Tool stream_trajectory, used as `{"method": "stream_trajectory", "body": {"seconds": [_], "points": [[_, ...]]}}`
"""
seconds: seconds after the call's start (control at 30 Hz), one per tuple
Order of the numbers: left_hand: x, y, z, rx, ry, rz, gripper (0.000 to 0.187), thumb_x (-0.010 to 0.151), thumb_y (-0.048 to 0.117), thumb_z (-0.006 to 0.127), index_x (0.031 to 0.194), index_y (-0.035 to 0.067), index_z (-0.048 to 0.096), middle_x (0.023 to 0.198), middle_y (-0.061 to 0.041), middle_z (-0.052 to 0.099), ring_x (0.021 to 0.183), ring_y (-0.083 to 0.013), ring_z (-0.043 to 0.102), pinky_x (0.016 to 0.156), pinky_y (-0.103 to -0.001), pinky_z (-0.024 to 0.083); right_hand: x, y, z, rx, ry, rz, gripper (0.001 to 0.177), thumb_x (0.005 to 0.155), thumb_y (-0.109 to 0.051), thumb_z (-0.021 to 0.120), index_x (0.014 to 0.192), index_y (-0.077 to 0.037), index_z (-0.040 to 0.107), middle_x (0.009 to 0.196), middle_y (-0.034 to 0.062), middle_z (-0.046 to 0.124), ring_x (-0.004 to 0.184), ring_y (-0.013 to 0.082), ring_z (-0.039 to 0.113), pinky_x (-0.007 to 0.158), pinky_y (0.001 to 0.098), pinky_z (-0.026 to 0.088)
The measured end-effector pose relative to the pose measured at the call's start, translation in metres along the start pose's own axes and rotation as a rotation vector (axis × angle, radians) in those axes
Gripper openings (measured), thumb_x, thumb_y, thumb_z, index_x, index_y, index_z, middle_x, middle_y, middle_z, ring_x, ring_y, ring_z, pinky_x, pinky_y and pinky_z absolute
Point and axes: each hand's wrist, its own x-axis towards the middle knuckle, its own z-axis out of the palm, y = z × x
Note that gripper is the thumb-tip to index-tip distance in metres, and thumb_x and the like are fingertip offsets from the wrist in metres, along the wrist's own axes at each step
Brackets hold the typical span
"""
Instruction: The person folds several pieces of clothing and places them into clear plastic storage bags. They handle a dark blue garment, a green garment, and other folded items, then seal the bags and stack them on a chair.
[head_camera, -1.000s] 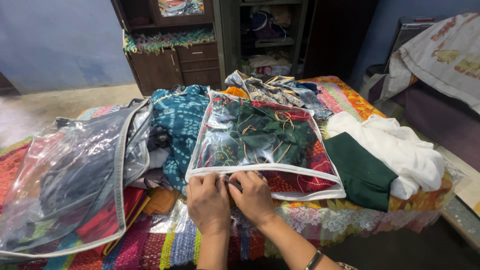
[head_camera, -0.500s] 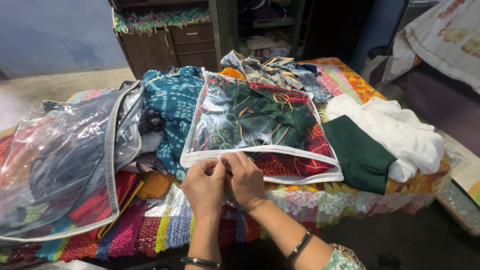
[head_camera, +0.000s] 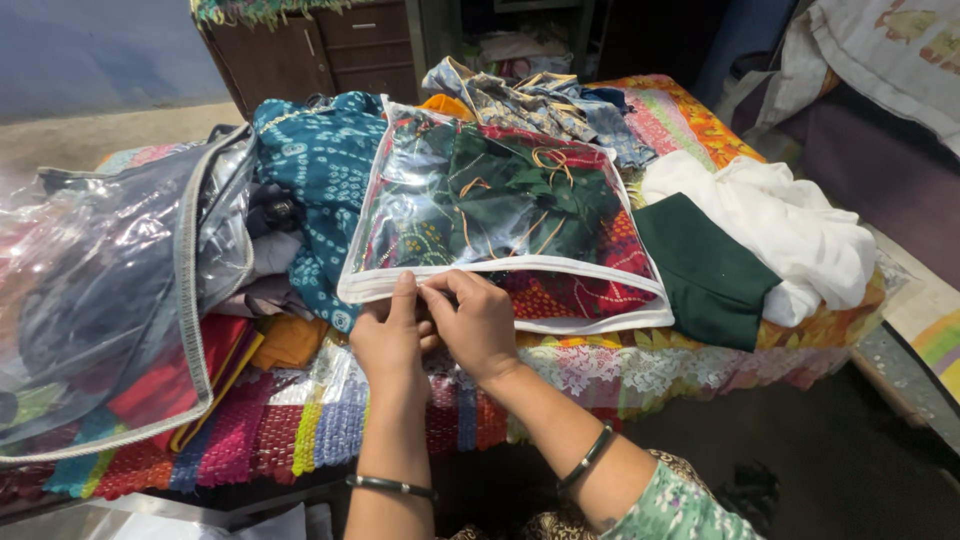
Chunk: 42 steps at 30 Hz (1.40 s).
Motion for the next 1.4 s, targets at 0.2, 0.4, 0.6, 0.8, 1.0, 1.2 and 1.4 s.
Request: {"method": "stream_trajectory", "body": {"seconds": [0.2,0.4,0.6,0.8,1.0,1.2,1.4], "points": [[0.015,-0.007,0.002,-0.073,-0.073,-0.109,0.022,0.091,0.022,0.072,0.094,0.000,0.070,0.077,-0.006,0.071,0.056,-0.0136,0.065,0.048,-0.027,0.051,0.000,0.001,-0.006,0.006,-0.007,0.005,0.011,0.089,-0.015,0.074,0.092,-0.004,0.074,0.089,0.0126,0.075,0.081,0.0290,0.075,0.072,0.0388,0.058],[0.026,-0.015,0.005,-0.071,0.017,0.009,0.021,0.092,0.018,0.075,0.087,-0.003,0.071,0.072,-0.005,0.068,0.054,-0.0119,0.059,0.047,-0.026,0.046,0.001,0.002,-0.012,-0.125,-0.016,0.042,0.013,0.089,-0.021,0.074,0.088,-0.007,0.073,0.086,0.0106,0.075,0.078,0.0304,0.073,0.068,0.0416,0.056],[0.030,-0.012,0.005,-0.046,0.092,-0.016,0.020,0.090,0.018,0.075,0.083,0.000,0.070,0.070,-0.005,0.068,0.052,-0.0120,0.059,0.046,-0.027,0.047,0.001,0.008,-0.046,-0.305,-0.039,0.102,0.017,0.086,-0.027,0.076,0.082,-0.010,0.073,0.082,0.0086,0.076,0.075,0.0316,0.072,0.065,0.0447,0.054],[0.030,-0.010,0.003,-0.073,0.094,-0.030,0.020,0.089,0.020,0.074,0.080,0.004,0.066,0.068,-0.004,0.065,0.051,-0.0126,0.057,0.044,-0.027,0.046,0.001,0.030,-0.103,-0.388,-0.110,0.252,0.020,0.085,-0.031,0.077,0.081,-0.011,0.074,0.074,0.0120,0.074,0.069,0.0321,0.073,0.064,0.0441,0.055],[0.037,-0.015,0.003,-0.061,0.162,-0.063,0.018,0.087,0.019,0.073,0.079,0.005,0.065,0.068,-0.003,0.065,0.050,-0.0130,0.058,0.043,-0.028,0.047,-0.002,0.073,-0.176,-0.547,-0.128,0.353,0.025,0.079,-0.034,0.082,0.079,-0.009,0.077,0.077,0.0134,0.075,0.074,0.0328,0.074,0.068,0.0429,0.057],[0.039,-0.022,0.003,-0.039,0.192,-0.033,0.018,0.087,0.020,0.073,0.077,0.007,0.064,0.069,-0.003,0.065,0.051,-0.0124,0.059,0.044,-0.028,0.048,-0.006,0.113,-0.247,-0.534,-0.151,0.509,0.026,0.078,-0.030,0.082,0.081,-0.006,0.077,0.074,0.0117,0.077,0.065,0.0237,0.074,0.062,0.0371,0.058],[0.034,-0.021,0.004,-0.043,0.335,0.059,0.022,0.083,0.017,0.077,0.089,0.005,0.060,0.081,-0.005,0.066,0.058,-0.0133,0.061,0.045,-0.027,0.048,-0.005,0.122,-0.275,-0.291,-0.204,0.815,0.021,0.084,-0.021,0.076,0.088,-0.001,0.075,0.074,0.0108,0.076,0.052,0.0156,0.067,0.049,0.0363,0.056]]}}
